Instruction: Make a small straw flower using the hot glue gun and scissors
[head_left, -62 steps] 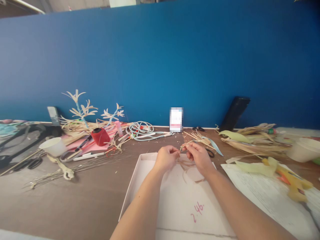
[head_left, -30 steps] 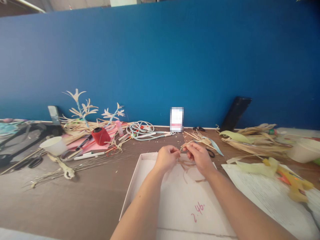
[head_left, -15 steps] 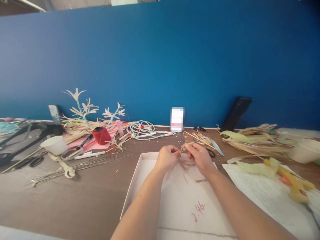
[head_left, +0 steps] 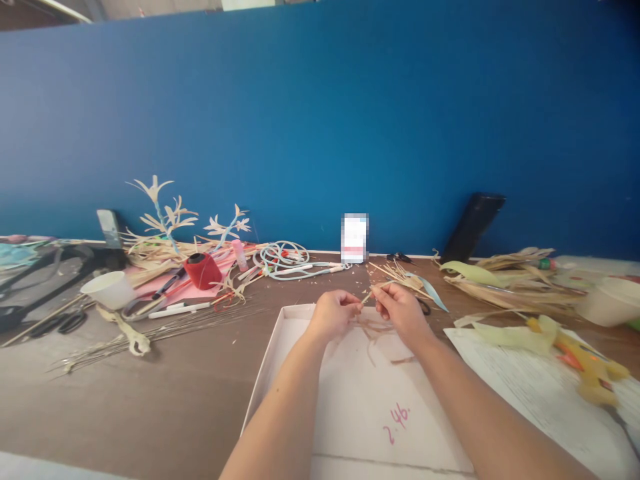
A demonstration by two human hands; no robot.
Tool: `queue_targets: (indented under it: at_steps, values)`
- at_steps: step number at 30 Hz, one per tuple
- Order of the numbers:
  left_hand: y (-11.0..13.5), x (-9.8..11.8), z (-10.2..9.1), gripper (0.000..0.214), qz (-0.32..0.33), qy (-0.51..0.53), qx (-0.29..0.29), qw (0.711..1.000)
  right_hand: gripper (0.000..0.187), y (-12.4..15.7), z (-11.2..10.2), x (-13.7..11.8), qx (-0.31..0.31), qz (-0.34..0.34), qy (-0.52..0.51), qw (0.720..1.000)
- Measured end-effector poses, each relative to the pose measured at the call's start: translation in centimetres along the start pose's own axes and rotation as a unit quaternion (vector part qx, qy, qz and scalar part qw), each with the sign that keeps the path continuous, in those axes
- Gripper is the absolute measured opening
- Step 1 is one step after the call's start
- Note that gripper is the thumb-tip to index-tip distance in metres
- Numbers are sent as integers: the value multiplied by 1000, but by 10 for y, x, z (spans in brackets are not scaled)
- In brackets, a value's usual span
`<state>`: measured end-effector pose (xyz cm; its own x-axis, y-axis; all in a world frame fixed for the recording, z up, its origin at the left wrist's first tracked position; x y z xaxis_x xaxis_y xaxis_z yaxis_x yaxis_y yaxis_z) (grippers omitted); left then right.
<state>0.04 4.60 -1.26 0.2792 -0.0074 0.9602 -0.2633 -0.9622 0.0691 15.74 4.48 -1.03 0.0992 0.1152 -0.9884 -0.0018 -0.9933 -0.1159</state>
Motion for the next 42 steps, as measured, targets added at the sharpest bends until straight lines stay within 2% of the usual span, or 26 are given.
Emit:
queue_targets:
  at_steps: [11,21,29,37,42]
  values:
    - [1,3,-4,15,1,-5,-19,1000,30,-1,0,3,-52,13,-80,995]
    - [4,5,-7,14,-14,-7,-17,1000,31,-2,-1,3,-56,11,-32,998]
    - [4,4,-6,15,-18,-15,-16,1000,30,-3,-1,6,-41,10,-3,999]
    - [3,1,-3,15,-16,-2,-35,999,30,0,0,-8,8,-5,45,999]
    - [4,3,-5,15,-35,57,-21,998,29,0,-4,-9,29,-33,89,995]
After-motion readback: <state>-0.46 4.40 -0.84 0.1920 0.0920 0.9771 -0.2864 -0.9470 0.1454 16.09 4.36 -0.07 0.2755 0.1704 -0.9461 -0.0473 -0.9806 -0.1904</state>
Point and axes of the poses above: each hand's wrist, its own y-axis away from the middle knuckle, its own z-axis out of the palm, x = y × z, the point moved 4 cm from there along -y, towards the middle knuckle, and after that the axes turned 5 degrees about -x, right-handed, at the moved point
